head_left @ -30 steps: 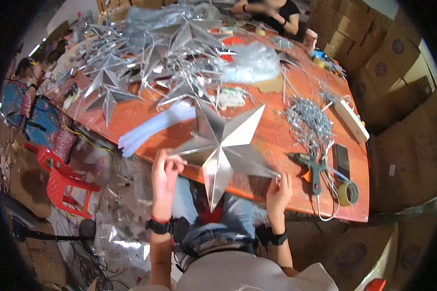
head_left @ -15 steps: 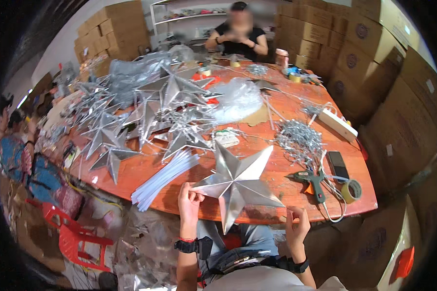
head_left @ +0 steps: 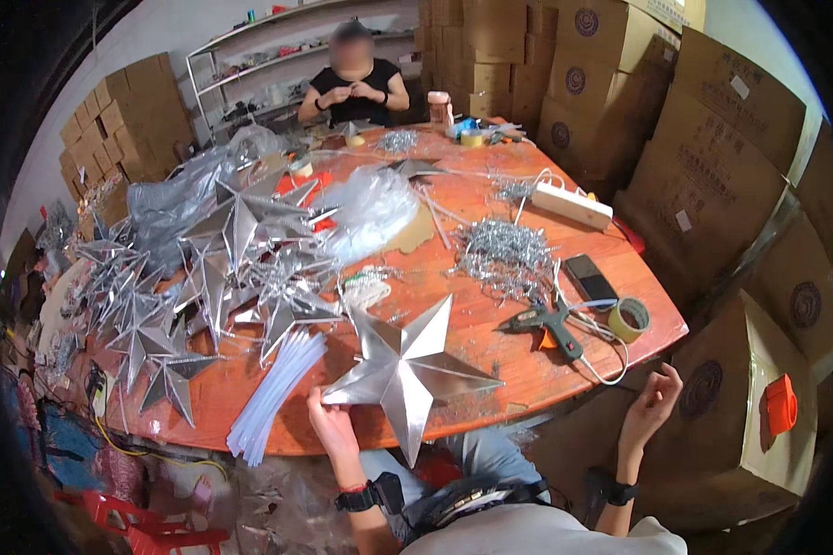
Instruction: Assembling and gluing large metallic star decorations using a hot glue gun.
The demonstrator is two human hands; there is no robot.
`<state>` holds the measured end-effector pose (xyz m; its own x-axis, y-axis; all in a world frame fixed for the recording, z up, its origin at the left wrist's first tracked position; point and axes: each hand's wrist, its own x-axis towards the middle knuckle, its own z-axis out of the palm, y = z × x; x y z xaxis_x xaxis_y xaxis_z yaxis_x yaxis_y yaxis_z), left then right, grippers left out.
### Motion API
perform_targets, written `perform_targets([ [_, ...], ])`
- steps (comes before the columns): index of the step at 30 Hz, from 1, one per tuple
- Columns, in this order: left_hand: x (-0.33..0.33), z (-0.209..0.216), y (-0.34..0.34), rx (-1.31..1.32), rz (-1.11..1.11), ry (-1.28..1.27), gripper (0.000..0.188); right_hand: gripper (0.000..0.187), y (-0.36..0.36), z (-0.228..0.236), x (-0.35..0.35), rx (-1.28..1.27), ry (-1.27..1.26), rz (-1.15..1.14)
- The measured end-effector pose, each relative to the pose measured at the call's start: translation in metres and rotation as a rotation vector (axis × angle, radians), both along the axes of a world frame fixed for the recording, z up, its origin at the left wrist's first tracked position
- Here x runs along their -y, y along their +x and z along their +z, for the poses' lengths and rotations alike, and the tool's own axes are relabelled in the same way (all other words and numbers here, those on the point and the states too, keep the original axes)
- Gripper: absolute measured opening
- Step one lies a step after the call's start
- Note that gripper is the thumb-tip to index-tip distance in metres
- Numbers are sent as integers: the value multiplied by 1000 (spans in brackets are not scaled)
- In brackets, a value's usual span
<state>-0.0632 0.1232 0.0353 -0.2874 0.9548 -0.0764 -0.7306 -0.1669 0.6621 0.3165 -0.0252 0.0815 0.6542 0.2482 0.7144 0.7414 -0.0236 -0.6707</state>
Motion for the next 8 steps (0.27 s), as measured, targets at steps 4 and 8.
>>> perform_targets([
  [4,-2,-9,-1,-94,-19,-2,33,21,21,18,6,176,-42,-190],
  [8,-1,-12,-8,-194,-19,46,33,23,44,31,4,178,0,-252],
])
